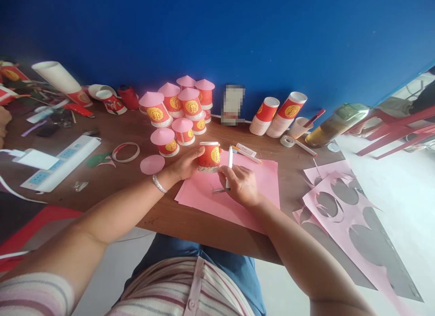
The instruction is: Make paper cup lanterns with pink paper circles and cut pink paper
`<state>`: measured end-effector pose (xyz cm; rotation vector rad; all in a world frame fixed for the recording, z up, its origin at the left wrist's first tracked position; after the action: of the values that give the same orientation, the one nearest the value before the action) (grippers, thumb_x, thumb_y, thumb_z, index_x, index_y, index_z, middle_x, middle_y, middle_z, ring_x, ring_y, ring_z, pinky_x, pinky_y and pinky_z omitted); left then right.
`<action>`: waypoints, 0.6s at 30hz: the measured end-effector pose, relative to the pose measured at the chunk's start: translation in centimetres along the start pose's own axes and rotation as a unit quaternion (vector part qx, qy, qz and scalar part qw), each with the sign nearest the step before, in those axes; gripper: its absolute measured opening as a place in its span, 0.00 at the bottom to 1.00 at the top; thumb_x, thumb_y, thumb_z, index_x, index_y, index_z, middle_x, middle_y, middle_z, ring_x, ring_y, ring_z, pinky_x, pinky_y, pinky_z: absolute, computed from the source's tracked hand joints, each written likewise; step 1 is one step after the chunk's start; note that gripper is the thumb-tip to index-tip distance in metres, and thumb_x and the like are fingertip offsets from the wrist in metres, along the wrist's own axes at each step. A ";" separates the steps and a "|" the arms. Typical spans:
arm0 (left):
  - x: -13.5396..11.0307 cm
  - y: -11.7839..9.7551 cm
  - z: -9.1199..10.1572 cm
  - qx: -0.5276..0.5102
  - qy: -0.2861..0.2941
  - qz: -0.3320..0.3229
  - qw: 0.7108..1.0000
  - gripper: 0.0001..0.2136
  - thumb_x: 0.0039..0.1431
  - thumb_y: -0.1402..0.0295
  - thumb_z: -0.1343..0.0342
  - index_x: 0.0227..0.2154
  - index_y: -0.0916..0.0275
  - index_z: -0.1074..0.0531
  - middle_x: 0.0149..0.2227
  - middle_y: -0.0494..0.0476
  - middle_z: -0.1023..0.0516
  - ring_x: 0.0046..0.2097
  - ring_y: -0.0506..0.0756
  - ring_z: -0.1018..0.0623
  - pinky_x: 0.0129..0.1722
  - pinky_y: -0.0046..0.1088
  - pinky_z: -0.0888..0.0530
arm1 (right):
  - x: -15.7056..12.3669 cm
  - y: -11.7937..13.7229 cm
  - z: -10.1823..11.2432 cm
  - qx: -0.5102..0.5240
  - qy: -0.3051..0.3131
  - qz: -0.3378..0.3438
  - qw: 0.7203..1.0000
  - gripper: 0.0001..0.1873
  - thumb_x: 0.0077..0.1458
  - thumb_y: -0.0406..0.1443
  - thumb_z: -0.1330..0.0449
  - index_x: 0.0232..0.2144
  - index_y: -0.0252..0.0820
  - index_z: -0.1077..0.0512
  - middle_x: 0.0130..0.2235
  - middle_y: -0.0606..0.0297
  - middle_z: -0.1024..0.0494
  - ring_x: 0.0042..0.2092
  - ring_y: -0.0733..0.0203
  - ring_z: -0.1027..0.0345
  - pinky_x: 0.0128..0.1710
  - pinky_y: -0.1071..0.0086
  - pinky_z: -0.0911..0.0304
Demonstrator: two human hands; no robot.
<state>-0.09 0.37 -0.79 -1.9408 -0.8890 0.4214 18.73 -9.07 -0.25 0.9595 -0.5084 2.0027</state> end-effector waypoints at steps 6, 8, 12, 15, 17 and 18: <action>-0.1 -0.2 -0.7 0.051 -0.001 -0.011 0.999 0.27 0.59 0.40 0.36 0.37 0.64 0.23 0.36 0.56 0.22 0.40 0.54 0.22 0.44 0.31 0.26 | -0.2 0.0 -0.2 0.001 0.005 0.004 1.000 0.08 0.63 0.26 0.43 0.34 0.42 0.28 0.22 0.74 0.31 0.22 0.69 0.42 0.25 0.73 0.45; -0.2 -0.1 -0.5 0.079 -0.024 -0.009 0.997 0.29 0.57 0.38 0.37 0.39 0.64 0.23 0.37 0.56 0.22 0.43 0.55 0.22 0.46 0.32 0.25 | -0.3 0.0 -0.2 0.003 0.005 0.004 1.000 0.08 0.63 0.25 0.42 0.34 0.42 0.28 0.22 0.74 0.31 0.22 0.69 0.42 0.25 0.73 0.46; -0.4 -0.2 -0.4 0.183 -0.064 -0.013 0.981 0.32 0.58 0.35 0.40 0.45 0.62 0.23 0.43 0.58 0.21 0.49 0.59 0.22 0.49 0.34 0.25 | -0.4 -0.1 -0.2 0.004 0.011 0.001 1.000 0.08 0.62 0.26 0.42 0.34 0.42 0.28 0.22 0.74 0.31 0.22 0.69 0.42 0.24 0.73 0.46; -0.4 -0.7 -0.8 0.224 -0.063 -0.018 0.972 0.29 0.60 0.37 0.41 0.44 0.62 0.24 0.43 0.59 0.20 0.48 0.59 0.22 0.48 0.36 0.25 | -0.5 -0.2 -0.3 0.002 0.015 -0.001 1.000 0.08 0.63 0.26 0.42 0.34 0.42 0.28 0.22 0.74 0.31 0.22 0.69 0.42 0.24 0.73 0.46; -0.3 -0.8 -1.1 0.209 -0.063 -0.024 0.976 0.28 0.60 0.38 0.40 0.42 0.61 0.26 0.41 0.58 0.20 0.46 0.59 0.22 0.48 0.36 0.25 | -0.5 -0.2 -0.3 0.001 0.016 -0.003 1.000 0.07 0.64 0.27 0.42 0.35 0.42 0.27 0.21 0.74 0.30 0.22 0.69 0.41 0.24 0.72 0.47; -0.3 -0.9 -1.1 0.198 -0.067 -0.028 0.978 0.27 0.59 0.38 0.39 0.41 0.60 0.26 0.41 0.57 0.21 0.45 0.58 0.22 0.47 0.36 0.24 | -0.6 -0.3 -0.3 0.002 0.017 -0.007 1.000 0.07 0.65 0.28 0.42 0.36 0.43 0.27 0.22 0.74 0.29 0.22 0.69 0.40 0.24 0.72 0.47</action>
<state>0.03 -0.22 0.52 -1.5331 -0.8679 0.6499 19.01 -8.97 -0.90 0.9282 -0.4784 2.0055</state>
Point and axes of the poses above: each hand's wrist, its own x-axis towards the middle knuckle, its own z-axis out of the back of the hand, y = z × x, the point moved 1 cm from there along x, towards the middle knuckle
